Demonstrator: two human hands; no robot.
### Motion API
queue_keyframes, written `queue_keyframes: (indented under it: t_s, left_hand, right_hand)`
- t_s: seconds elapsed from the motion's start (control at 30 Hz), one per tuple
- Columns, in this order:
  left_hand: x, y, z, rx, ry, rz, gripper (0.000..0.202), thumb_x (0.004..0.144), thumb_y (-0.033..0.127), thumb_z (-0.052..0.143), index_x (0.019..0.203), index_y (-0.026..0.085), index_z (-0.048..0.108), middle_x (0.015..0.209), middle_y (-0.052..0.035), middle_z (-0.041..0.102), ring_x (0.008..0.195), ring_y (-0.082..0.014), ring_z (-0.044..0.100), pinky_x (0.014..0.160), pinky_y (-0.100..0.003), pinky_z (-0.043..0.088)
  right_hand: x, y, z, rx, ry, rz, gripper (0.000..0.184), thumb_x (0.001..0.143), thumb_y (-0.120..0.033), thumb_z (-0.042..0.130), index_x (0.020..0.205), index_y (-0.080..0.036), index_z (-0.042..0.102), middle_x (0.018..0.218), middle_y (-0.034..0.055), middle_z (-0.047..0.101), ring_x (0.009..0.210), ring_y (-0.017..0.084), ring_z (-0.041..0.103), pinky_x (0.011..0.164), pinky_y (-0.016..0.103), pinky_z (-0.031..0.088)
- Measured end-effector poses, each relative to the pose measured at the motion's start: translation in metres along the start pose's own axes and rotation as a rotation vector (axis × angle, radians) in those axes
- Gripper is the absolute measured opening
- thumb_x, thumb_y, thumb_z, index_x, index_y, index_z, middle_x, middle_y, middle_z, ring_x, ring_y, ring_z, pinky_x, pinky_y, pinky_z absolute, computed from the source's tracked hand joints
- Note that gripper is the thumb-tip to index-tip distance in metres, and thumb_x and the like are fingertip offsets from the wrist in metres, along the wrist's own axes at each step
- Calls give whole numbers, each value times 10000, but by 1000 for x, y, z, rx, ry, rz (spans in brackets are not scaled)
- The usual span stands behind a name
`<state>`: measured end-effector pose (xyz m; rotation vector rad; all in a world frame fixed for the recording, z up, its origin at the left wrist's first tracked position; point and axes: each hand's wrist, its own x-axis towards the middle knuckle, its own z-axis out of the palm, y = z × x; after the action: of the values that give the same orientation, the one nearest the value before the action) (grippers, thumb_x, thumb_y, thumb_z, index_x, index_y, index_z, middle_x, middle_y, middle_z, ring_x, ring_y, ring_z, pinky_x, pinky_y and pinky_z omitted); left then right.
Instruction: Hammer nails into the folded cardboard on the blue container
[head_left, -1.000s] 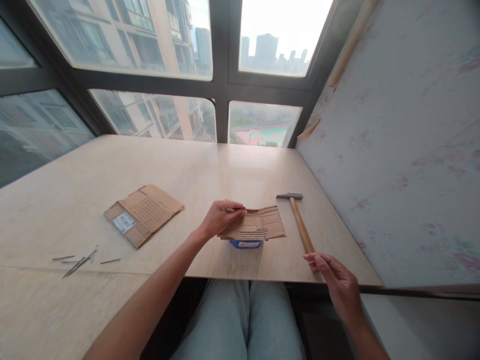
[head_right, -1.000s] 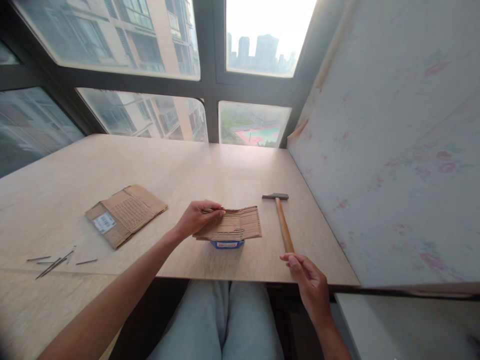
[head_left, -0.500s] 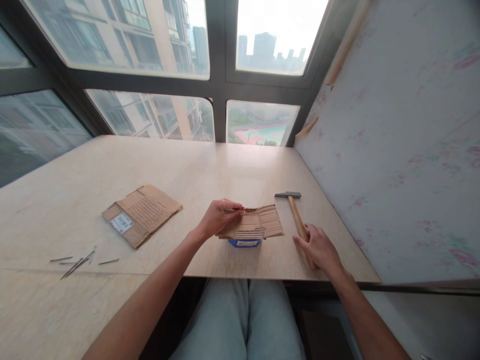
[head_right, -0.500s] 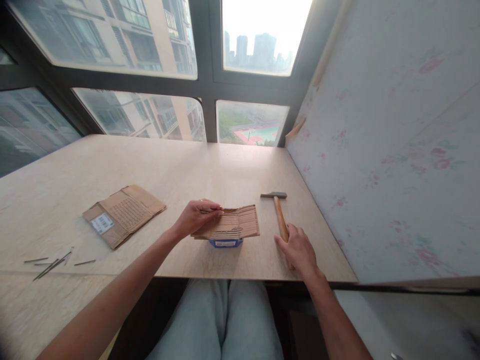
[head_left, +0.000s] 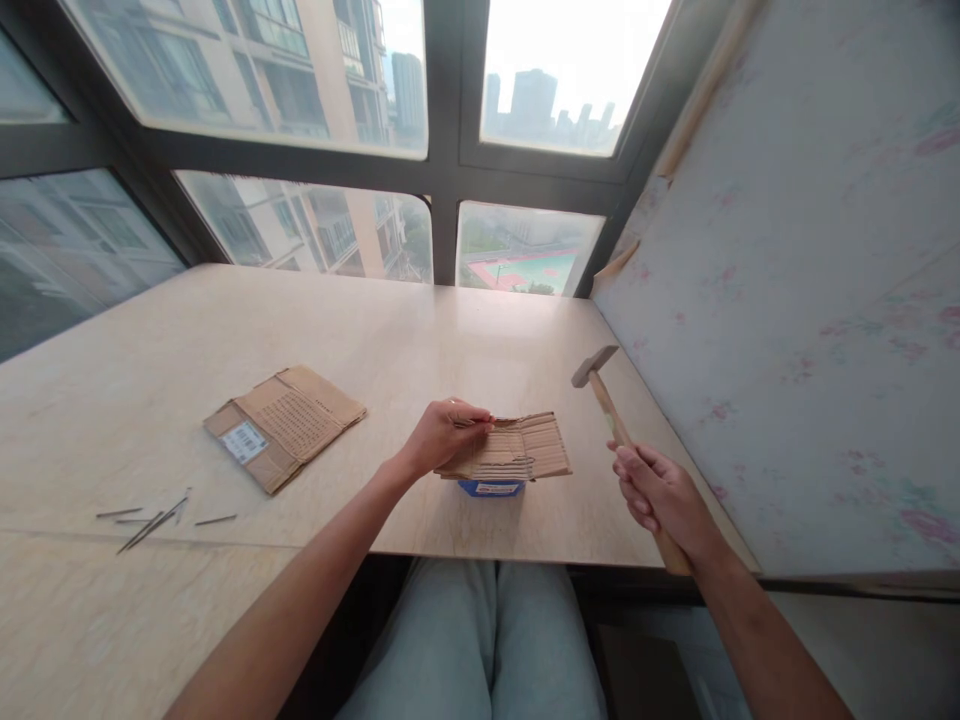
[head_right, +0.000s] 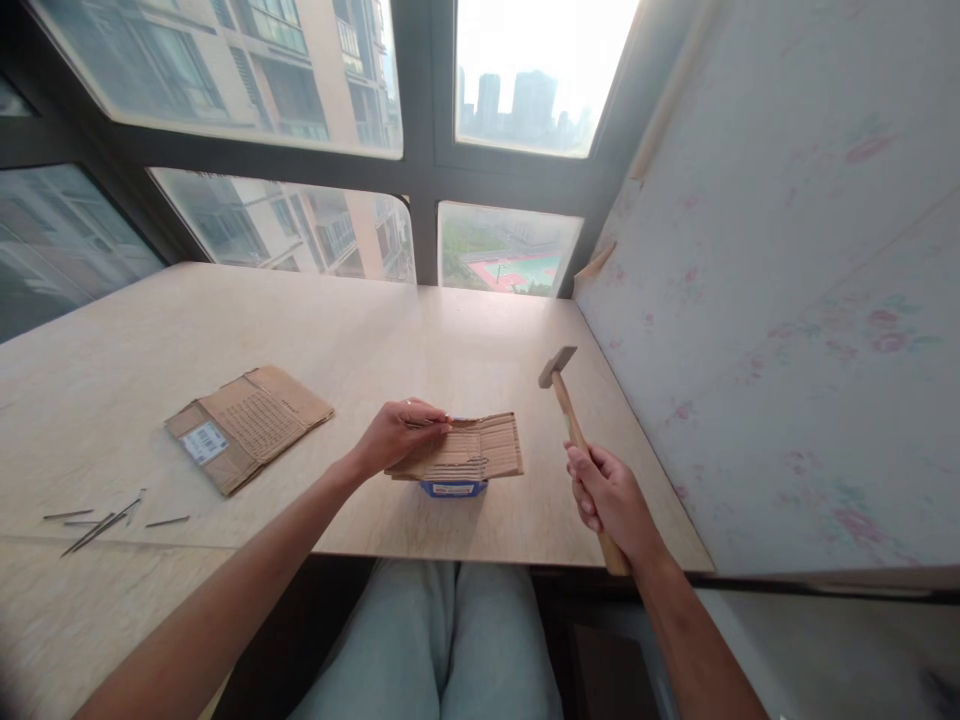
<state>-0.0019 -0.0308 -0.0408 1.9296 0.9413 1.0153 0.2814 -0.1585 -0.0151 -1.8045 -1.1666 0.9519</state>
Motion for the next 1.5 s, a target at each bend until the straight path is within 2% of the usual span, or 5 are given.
queue_keyframes:
  t_s: [0.13, 0.33, 0.73, 1.03, 1.5]
  left_hand:
    - [0, 2, -1, 9, -11, 3, 111, 795, 281, 733, 846, 214, 806, 854, -56, 779, 849, -199, 700, 766, -307, 564]
    - [0, -1, 0, -18, -9, -27, 121, 779, 284, 753, 857, 210, 809, 866, -68, 777, 832, -197, 709, 745, -296, 568]
    - [-1, -4, 2, -34, 8, -13, 85, 767, 218, 761, 836, 204, 809, 841, -56, 776, 824, -182, 704, 745, -271, 558]
    - [-2, -2, 1, -25, -6, -11, 77, 770, 203, 756, 824, 204, 810, 844, -53, 774, 825, -179, 701, 747, -266, 550]
    - [-1, -4, 0, -1, -48, -19, 68, 783, 227, 749, 808, 200, 806, 831, -44, 761, 818, -177, 686, 733, -267, 524]
  right_hand:
    - [-44, -32, -4, 440, -123, -14, 520, 830, -596, 649, 1194, -228, 588, 721, -38, 518, 384, 71, 409, 268, 177, 301]
    - [-71, -62, 1, 236, -388, 66, 464, 818, -668, 625, 762, -218, 527, 551, -99, 398, 307, 9, 244, 259, 124, 247]
    - [-56, -54, 6, -130, -414, 15, 401, 964, -596, 429, 1041, -215, 526, 634, -90, 322, 380, 52, 244, 289, 165, 209]
    - [-52, -56, 4, -308, -364, -211, 356, 1023, -497, 378, 1019, -200, 574, 684, -39, 449, 552, 111, 397, 488, 234, 336]
    - [-54, -67, 4, -488, -403, -238, 358, 1026, -467, 318, 1031, -207, 565, 716, -18, 527, 625, 158, 499, 587, 282, 372]
